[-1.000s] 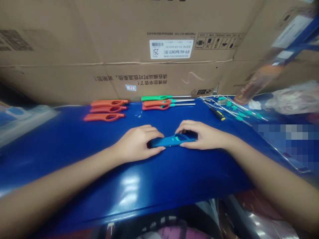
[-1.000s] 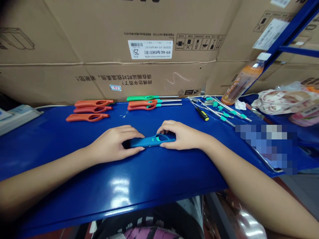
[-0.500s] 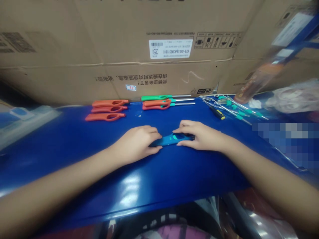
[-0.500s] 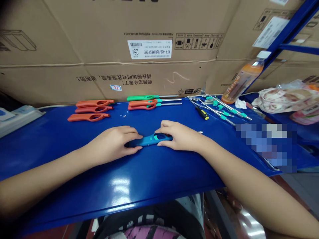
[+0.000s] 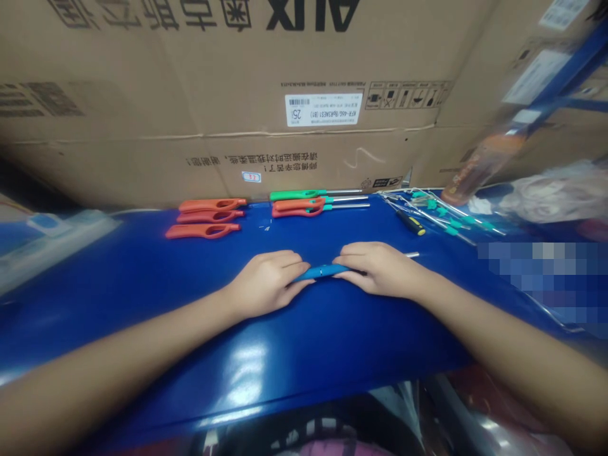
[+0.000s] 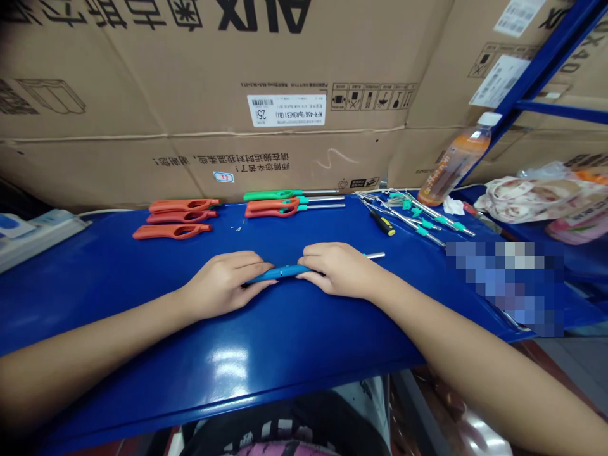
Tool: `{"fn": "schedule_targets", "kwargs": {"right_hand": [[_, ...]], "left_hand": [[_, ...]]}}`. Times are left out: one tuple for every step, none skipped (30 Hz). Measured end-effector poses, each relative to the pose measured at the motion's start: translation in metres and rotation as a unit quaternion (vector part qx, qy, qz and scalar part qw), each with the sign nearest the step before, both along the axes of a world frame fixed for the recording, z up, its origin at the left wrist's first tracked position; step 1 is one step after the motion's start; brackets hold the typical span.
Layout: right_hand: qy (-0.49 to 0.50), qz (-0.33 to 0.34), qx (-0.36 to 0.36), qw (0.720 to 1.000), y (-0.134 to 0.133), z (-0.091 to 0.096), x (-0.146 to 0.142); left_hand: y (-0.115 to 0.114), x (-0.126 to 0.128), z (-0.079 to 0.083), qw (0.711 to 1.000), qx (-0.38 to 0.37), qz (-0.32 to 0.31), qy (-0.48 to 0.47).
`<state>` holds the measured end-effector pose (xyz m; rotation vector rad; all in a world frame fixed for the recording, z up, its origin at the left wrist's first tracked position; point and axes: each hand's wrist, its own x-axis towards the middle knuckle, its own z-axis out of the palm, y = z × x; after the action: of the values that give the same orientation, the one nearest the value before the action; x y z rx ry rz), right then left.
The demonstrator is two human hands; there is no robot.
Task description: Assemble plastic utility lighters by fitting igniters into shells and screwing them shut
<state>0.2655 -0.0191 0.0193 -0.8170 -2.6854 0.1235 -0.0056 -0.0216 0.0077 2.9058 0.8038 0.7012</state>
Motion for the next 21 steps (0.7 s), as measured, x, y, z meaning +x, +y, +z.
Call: {"fn": "schedule_targets", "kwargs": {"right_hand": [[0.001,-0.012,-0.003,1.0,0.0,0.001,0.0],[0.006,-0.025,-0.002,1.0,0.001,0.001,0.0],[0.016,-0.037,0.004,0.999,0.001,0.003,0.001],[0.025,-0.046,0.014,0.999,0.002,0.004,0.001],[0.03,-0.048,0.028,0.998,0.002,0.006,0.002],[0.029,-0.045,0.042,0.998,0.003,0.007,0.002],[0.024,-0.039,0.055,0.997,0.003,0.009,0.003],[0.017,-0.032,0.067,0.997,0.002,0.01,0.003],[0.011,-0.024,0.075,0.997,0.002,0.01,0.003],[0.009,-0.015,0.081,0.997,0.001,0.011,0.002],[0.012,-0.009,0.082,0.997,0.0,0.011,0.001],[0.016,-0.003,0.076,0.997,-0.001,0.01,0.0],[0.02,0.002,0.064,0.998,-0.002,0.01,-0.002],[0.025,0.004,0.049,0.998,-0.003,0.011,-0.003],[0.03,0.002,0.034,0.999,-0.005,0.011,-0.004],[0.036,0.0,0.02,0.999,-0.006,0.011,-0.005],[0.041,-0.001,0.009,0.999,-0.008,0.011,-0.006],[0.045,0.004,0.0,0.999,-0.009,0.011,-0.006],[0.049,0.011,-0.005,0.999,-0.01,0.011,-0.007],[0.053,0.019,-0.007,0.998,-0.011,0.01,-0.007],[0.058,0.028,-0.006,0.998,-0.011,0.009,-0.007]], "left_hand": [[0.001,0.0,0.001,1.0,-0.018,0.005,-0.007],[0.002,0.0,0.002,0.999,-0.041,0.011,-0.017],[0.003,0.001,0.003,0.997,-0.07,0.019,-0.032],[0.003,0.002,0.005,0.992,-0.11,0.033,-0.056],[0.004,0.004,0.007,0.98,-0.171,0.053,-0.086],[0.003,0.007,0.01,0.956,-0.253,0.079,-0.124],[0.002,0.01,0.013,0.914,-0.355,0.106,-0.163],[0.0,0.013,0.016,0.852,-0.466,0.131,-0.2],[-0.002,0.016,0.019,0.781,-0.564,0.145,-0.226],[-0.004,0.019,0.022,0.718,-0.637,0.147,-0.238],[-0.006,0.022,0.025,0.675,-0.683,0.141,-0.243],[-0.008,0.023,0.027,0.656,-0.702,0.129,-0.244],[-0.009,0.024,0.029,0.662,-0.7,0.116,-0.241],[-0.01,0.024,0.03,0.689,-0.679,0.104,-0.233],[-0.011,0.023,0.031,0.731,-0.639,0.096,-0.22],[-0.012,0.021,0.031,0.783,-0.582,0.089,-0.2],[-0.012,0.019,0.031,0.838,-0.511,0.08,-0.174],[-0.013,0.017,0.03,0.888,-0.433,0.065,-0.143],[-0.013,0.015,0.028,0.929,-0.352,0.044,-0.11],[-0.014,0.013,0.027,0.957,-0.278,0.023,-0.079],[-0.014,0.012,0.025,0.975,-0.218,0.007,-0.049]]}}
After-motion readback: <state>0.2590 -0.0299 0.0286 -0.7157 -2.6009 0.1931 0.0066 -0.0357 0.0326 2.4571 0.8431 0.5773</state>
